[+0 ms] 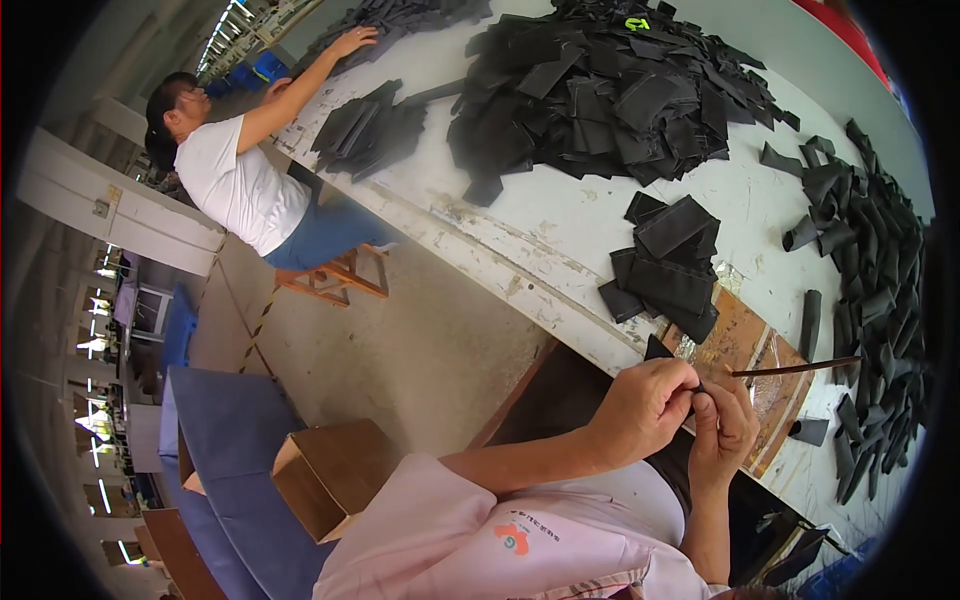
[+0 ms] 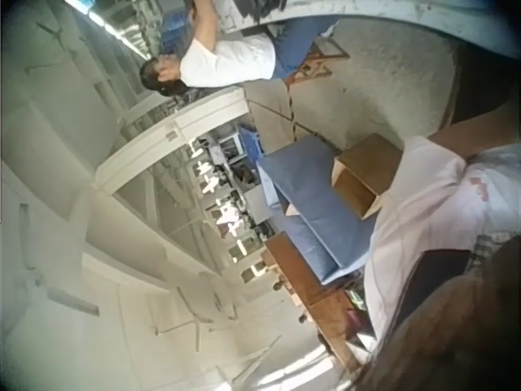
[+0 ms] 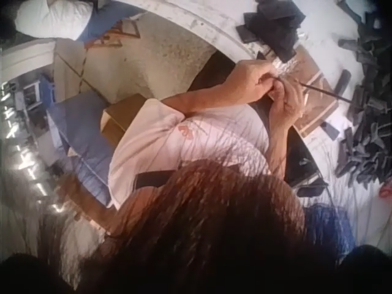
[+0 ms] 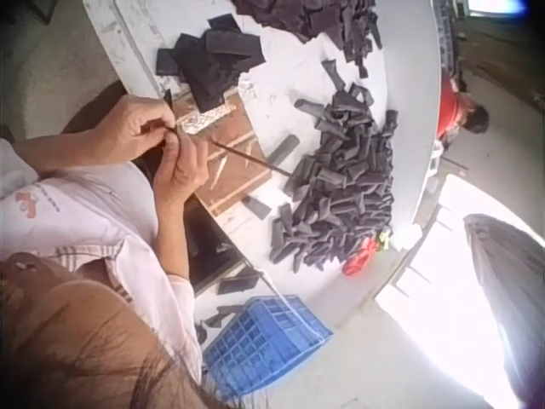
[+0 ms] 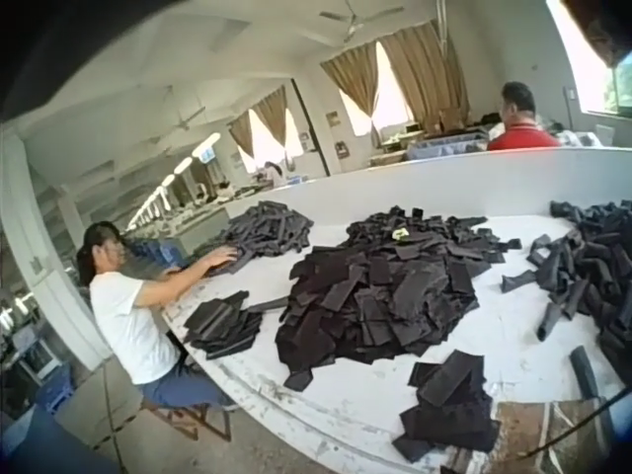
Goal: Applying glue and assembling black foam/rubber components at a factory workstation.
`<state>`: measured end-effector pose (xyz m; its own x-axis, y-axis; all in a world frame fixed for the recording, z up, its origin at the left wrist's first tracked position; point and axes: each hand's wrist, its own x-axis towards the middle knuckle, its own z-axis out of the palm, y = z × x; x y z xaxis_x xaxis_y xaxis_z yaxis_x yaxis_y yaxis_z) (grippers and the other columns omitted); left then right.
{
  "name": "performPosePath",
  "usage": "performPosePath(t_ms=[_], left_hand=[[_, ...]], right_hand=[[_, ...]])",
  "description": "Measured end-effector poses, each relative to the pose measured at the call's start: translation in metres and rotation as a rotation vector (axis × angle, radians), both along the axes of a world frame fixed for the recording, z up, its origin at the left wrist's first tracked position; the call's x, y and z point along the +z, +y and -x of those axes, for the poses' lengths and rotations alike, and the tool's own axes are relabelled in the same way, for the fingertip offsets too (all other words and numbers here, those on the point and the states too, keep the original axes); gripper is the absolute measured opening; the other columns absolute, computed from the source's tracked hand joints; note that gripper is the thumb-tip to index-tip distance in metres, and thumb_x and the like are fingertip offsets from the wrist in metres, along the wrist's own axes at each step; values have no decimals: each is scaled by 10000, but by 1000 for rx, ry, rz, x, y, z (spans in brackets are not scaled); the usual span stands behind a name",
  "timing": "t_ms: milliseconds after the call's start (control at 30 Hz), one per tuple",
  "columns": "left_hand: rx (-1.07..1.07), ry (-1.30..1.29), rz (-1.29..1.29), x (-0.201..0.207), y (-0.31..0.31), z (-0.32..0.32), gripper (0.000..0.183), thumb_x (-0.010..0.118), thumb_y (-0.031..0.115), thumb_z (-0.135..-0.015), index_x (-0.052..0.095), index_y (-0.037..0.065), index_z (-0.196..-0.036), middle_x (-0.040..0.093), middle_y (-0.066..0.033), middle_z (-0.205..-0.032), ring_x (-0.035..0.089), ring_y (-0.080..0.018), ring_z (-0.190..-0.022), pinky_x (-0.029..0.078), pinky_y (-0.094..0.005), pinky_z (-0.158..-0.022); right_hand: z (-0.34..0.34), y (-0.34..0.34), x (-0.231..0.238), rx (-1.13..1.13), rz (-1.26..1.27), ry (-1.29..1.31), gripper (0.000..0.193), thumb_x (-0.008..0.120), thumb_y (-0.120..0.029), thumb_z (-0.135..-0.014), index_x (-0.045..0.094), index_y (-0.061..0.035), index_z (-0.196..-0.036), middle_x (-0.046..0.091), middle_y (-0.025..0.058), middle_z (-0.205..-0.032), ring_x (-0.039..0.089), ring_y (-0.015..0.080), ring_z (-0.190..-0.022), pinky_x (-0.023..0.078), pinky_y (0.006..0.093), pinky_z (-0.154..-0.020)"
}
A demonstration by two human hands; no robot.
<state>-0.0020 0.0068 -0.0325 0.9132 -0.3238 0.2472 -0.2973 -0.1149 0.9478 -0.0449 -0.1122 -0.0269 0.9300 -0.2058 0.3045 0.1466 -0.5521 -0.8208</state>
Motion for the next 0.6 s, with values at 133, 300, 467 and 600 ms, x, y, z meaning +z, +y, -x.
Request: performPosePath(t_ms=[133, 300, 467, 600], left_hand=[[136, -206, -116, -7, -5, 3, 147, 545, -80, -684, 521, 12, -796, 545, -135, -660, 548, -280, -536, 440, -319, -467], [159, 212, 118, -16, -2, 0, 91, 580, -32, -726, 524, 4, -788, 568, -35, -618, 506, -70, -474, 376, -210, -408], [-98, 902, 614, -20, 12, -19, 130, 560, -52, -719, 532, 46, -799, 528, 13, -613, 377, 0, -439, 268, -145, -376], [-419, 1093, 870, -9, 17, -22, 172, 532, -33, -698, 494, 53, -842, 460, 34, -633, 302, 3, -428, 220, -148, -358]], right_hand=[[-6, 8, -2, -54, 189, -125, 78, 597, 3, -720, 570, 4, -793, 509, 101, -703, 501, 220, -557, 401, 304, -478], [-10, 10, -11, -68, 343, -65, 161, 581, 53, -650, 534, -2, -793, 487, 111, -730, 507, 263, -576, 410, 348, -496], [-12, 6, -13, -120, 149, 21, 128, 560, 55, -641, 529, -8, -749, 471, 91, -682, 473, 194, -520, 365, 292, -458], [-6, 4, -11, -16, -128, -30, 84, 583, 0, -692, 500, 1, -708, 441, 55, -662, 406, 117, -509, 301, 226, -453]])
